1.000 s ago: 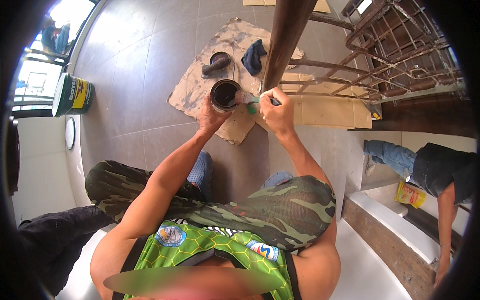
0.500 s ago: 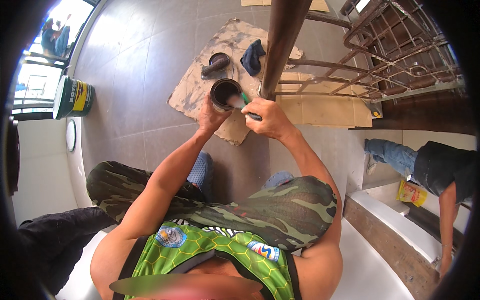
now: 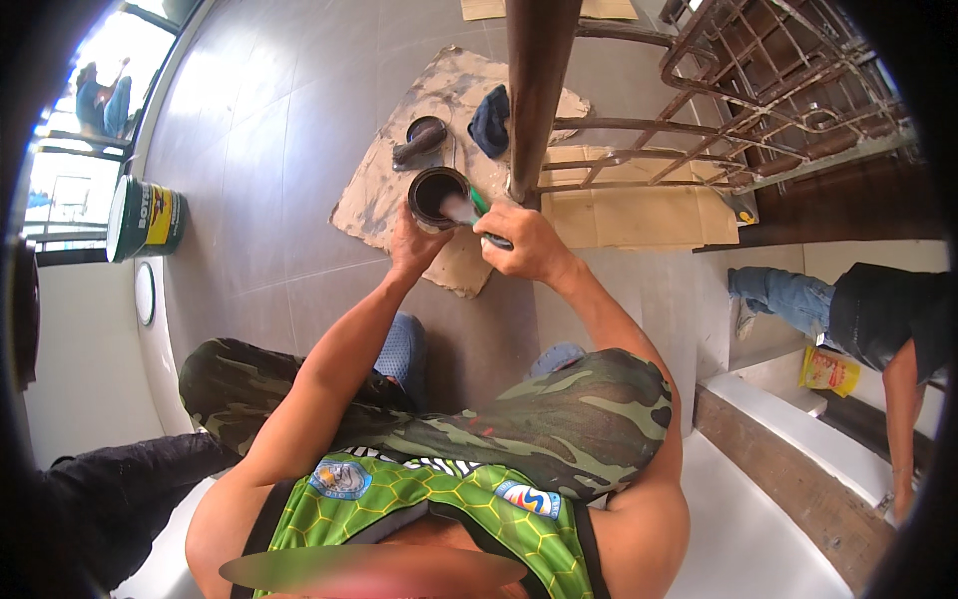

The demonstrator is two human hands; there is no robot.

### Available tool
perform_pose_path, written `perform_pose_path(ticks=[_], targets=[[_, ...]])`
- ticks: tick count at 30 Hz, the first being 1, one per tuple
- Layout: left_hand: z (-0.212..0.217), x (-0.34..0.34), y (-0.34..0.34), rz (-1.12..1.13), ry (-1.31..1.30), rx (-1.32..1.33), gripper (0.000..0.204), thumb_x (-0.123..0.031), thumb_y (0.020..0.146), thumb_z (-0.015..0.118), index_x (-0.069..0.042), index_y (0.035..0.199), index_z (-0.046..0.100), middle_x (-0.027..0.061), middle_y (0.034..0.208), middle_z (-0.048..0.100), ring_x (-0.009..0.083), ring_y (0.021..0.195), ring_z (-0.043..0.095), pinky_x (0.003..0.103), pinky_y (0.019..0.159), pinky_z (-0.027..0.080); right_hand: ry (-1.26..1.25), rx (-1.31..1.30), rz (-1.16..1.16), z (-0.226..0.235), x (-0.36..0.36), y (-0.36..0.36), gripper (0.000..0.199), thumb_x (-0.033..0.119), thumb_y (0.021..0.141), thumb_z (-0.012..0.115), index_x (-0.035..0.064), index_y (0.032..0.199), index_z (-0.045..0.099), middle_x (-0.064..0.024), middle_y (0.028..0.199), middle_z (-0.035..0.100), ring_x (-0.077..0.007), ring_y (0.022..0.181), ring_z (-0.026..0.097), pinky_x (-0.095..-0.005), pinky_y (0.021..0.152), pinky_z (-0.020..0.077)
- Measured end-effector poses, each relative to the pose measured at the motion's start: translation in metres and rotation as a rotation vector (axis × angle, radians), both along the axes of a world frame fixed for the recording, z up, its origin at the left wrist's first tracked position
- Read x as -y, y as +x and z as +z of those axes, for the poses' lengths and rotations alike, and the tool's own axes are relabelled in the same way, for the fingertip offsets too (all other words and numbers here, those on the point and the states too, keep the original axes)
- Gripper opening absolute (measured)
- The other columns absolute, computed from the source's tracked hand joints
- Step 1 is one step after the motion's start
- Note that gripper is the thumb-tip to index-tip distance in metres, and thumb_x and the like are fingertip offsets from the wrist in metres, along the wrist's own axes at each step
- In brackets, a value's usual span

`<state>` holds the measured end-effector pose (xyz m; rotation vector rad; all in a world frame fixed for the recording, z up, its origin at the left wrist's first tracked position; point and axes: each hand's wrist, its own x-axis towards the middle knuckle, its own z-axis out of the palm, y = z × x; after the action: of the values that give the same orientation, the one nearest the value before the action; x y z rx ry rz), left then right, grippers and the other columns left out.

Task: The person sits on the floor and paints a metal gate using a paintbrush and a small paint can. They repeatedly dip the brush into the paint and apply it to the gate's bars and frame. Another person is visible in the background working on a nearby wall.

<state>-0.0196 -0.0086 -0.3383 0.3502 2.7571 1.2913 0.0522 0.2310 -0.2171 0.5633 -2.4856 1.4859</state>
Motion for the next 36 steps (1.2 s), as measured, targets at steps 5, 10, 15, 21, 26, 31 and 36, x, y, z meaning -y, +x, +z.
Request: perform_pose_path(ticks=[5,10,15,21,26,31,36], targets=[[-0.010,0.005,0.003,0.064,-0.010,0.027,0.102,-0.029,0.066,0.094,-0.003,0.147,0.038,0.0197,0.131,0.061,0.0366,0.119,0.062,0.042,0.100,0.050,0.013,0.051,-0.030,0.012,-0.013,0.017,0.023,0.007,0.075,0.071,0.0024,0.098,0.068,-0.0147,0.089,0.066,-0.0350,0.083,0.066,-0.0426,0.074,0.0547],[-0.020,0.001,0.002,0.025,0.375,0.136,0.090,-0.009,0.069,0.093,0.002,0.140,0.039,0.0149,0.134,0.052,0.0275,0.123,0.056,0.041,0.108,0.047,0.004,-0.024,-0.086,0.005,-0.010,0.015,0.023,0.013,0.078,0.070,0.0040,0.099,0.068,-0.0152,0.090,0.066,-0.0375,0.083,0.065,-0.0448,0.074,0.0527],[-0.014,0.005,0.004,0.046,0.196,0.085,0.101,-0.016,0.071,0.091,0.001,0.150,0.031,0.0176,0.138,0.053,0.0266,0.127,0.054,0.039,0.109,0.042,-0.460,0.159,-0.372,-0.008,-0.041,0.069,0.018,0.012,0.083,0.068,0.0047,0.099,0.071,-0.0057,0.084,0.066,-0.0160,0.075,0.061,-0.0339,0.070,0.0489],[-0.016,-0.004,0.006,0.008,0.519,0.127,0.089,-0.006,0.076,0.086,-0.001,0.147,0.033,0.0172,0.138,0.052,0.0268,0.122,0.057,0.039,0.106,0.047,-1.240,-0.083,-1.137,-0.039,-0.112,0.143,0.019,0.010,0.094,0.062,-0.0020,0.108,0.068,-0.0076,0.082,0.066,-0.0140,0.066,0.062,-0.0332,0.061,0.0563],[-0.022,-0.003,0.005,0.152,0.505,0.059,0.083,-0.003,0.076,0.085,0.002,0.142,0.035,0.0193,0.133,0.057,0.0262,0.116,0.060,0.037,0.101,0.052,-1.377,-0.218,-1.138,-0.084,-0.169,0.132,0.016,0.010,0.094,0.062,-0.0007,0.105,0.067,-0.0085,0.083,0.066,-0.0147,0.067,0.062,-0.0338,0.062,0.0570],[-0.020,0.000,0.006,0.303,0.428,0.070,0.081,-0.004,0.077,0.085,0.002,0.141,0.036,0.0197,0.133,0.058,0.0261,0.115,0.061,0.038,0.102,0.051,-1.348,-0.128,-1.193,-0.115,-0.190,0.122,0.014,0.011,0.094,0.064,-0.0004,0.102,0.068,-0.0071,0.078,0.066,-0.0133,0.064,0.062,-0.0314,0.059,0.0562],[-0.004,-0.007,0.014,0.322,0.219,0.055,0.081,-0.011,0.079,0.086,0.003,0.141,0.036,0.0205,0.127,0.062,0.0270,0.112,0.063,0.038,0.099,0.052,-1.262,0.158,-1.400,-0.115,-0.188,0.121,0.012,0.010,0.095,0.064,0.0011,0.100,0.069,-0.0066,0.078,0.066,-0.0119,0.063,0.062,-0.0308,0.057,0.0565]])
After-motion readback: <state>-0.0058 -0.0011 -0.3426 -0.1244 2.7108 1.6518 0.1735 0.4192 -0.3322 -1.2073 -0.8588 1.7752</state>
